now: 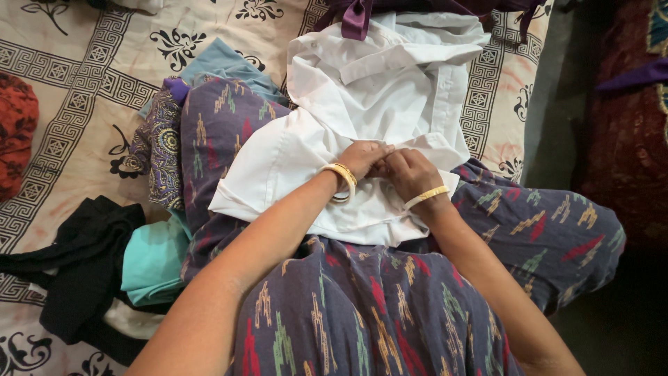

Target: The person folds a white collared shirt by smoothing the fabric, aligning the sleeves, and fastening the buttons.

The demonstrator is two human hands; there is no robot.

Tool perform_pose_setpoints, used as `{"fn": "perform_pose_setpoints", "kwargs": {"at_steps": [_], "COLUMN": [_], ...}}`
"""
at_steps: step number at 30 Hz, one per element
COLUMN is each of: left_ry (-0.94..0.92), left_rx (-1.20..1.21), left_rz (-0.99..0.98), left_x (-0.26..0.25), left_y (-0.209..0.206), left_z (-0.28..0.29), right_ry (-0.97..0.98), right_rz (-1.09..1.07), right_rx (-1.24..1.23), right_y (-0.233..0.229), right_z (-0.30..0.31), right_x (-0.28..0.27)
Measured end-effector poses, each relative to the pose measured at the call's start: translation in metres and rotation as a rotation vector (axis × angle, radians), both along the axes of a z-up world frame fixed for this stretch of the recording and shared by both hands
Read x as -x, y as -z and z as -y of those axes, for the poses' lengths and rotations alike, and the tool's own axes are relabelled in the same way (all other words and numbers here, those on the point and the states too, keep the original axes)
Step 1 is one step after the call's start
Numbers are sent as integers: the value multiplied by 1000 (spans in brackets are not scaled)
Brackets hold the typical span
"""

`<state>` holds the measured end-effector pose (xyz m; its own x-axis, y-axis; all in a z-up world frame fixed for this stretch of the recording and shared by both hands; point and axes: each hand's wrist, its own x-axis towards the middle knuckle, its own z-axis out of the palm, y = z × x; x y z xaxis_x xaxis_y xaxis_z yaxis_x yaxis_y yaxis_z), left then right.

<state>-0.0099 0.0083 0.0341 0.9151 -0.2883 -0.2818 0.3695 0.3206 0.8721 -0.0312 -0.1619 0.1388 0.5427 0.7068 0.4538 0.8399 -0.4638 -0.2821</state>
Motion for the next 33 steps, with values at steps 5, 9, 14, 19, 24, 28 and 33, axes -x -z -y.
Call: {"fn": "perform_pose_setpoints", "kwargs": {"at_steps": [5, 9, 14, 19, 24, 28, 33], "left_ry": [-24, -6, -17, -15, 13, 22, 15], "left_rx": [78, 74, 34, -26, -59, -18, 22], "left_rz": [16, -9, -7, 7, 42, 6, 47], "left_x": [-8, -10, -7, -5, -3, -1, -4], "left_y": [21, 27, 20, 15, 7, 2, 11], "left_z": [2, 2, 0, -2, -4, -5, -4], "right_ry": [-7, -32, -32, -31, -9, 14, 59], "right_rz": [46, 80, 44, 32, 48, 49, 70], "right_rx": [61, 40, 47, 8, -14, -89, -164], "right_y": [-1, -1, -6, -5, 0, 5, 6], "right_z": [0, 0, -1, -2, 0, -1, -2], "right_x": [2, 2, 6, 6, 3, 2, 2]}}
